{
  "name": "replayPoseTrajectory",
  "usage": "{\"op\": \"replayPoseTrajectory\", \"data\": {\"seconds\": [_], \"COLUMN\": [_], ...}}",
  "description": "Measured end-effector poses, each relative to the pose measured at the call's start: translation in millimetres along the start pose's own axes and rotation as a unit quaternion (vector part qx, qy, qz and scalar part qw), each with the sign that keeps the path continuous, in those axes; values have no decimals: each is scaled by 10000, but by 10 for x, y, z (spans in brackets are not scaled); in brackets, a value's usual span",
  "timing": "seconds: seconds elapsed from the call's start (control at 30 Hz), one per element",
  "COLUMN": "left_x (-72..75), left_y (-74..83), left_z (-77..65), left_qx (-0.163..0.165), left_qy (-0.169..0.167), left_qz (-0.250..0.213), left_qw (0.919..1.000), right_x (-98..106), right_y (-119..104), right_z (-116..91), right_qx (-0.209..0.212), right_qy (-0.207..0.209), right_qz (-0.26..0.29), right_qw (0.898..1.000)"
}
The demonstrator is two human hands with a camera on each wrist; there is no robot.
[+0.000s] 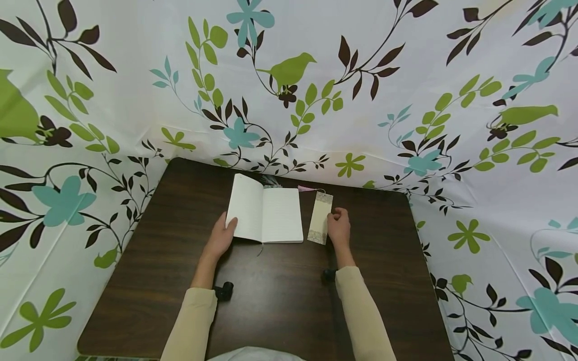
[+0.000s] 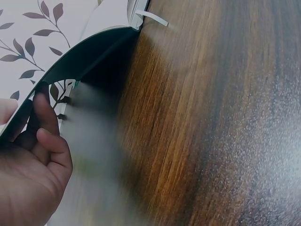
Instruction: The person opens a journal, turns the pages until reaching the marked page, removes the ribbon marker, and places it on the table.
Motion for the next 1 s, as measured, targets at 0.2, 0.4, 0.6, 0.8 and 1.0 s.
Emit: {"op": "replayPoseTrajectory", "data": {"seconds": [0.2, 0.4, 0.6, 0.8, 1.0], "left_x": [-21, -22, -10, 2, -5], "left_y": [-22, -49, -47, -46, -41], "left_z": [4, 22, 22, 14, 24], "left_qx": [-27, -31, -41, 2, -39], "left_qy": [-46, -16, -43, -82, -119], "left_qz": [-19, -47, -12, -6, 4], "left_qw": [10000, 10000, 10000, 10000, 9999], "right_x": [-63, -180, -393, -762, -1097], "right_y": [-54, -265, -526, -794, -761], "right_z": [-77, -181, -412, -819, -1054], "right_qx": [189, 843, 1671, 3025, 3566], "right_qy": [-177, -485, -751, -1146, -1664], "right_qz": [124, 224, -361, -1922, -3106], "right_qw": [9996, 9950, 9824, 9265, 8653]}}
Point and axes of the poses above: each hand's wrist, its own z-axis towards the middle knuckle, its own x-axis out of the back of the hand, y = z × x, the point moved 6 cm from there along z, towards the middle knuckle, and after that the axes turned 13 degrees about -x, right-handed, at the moved point
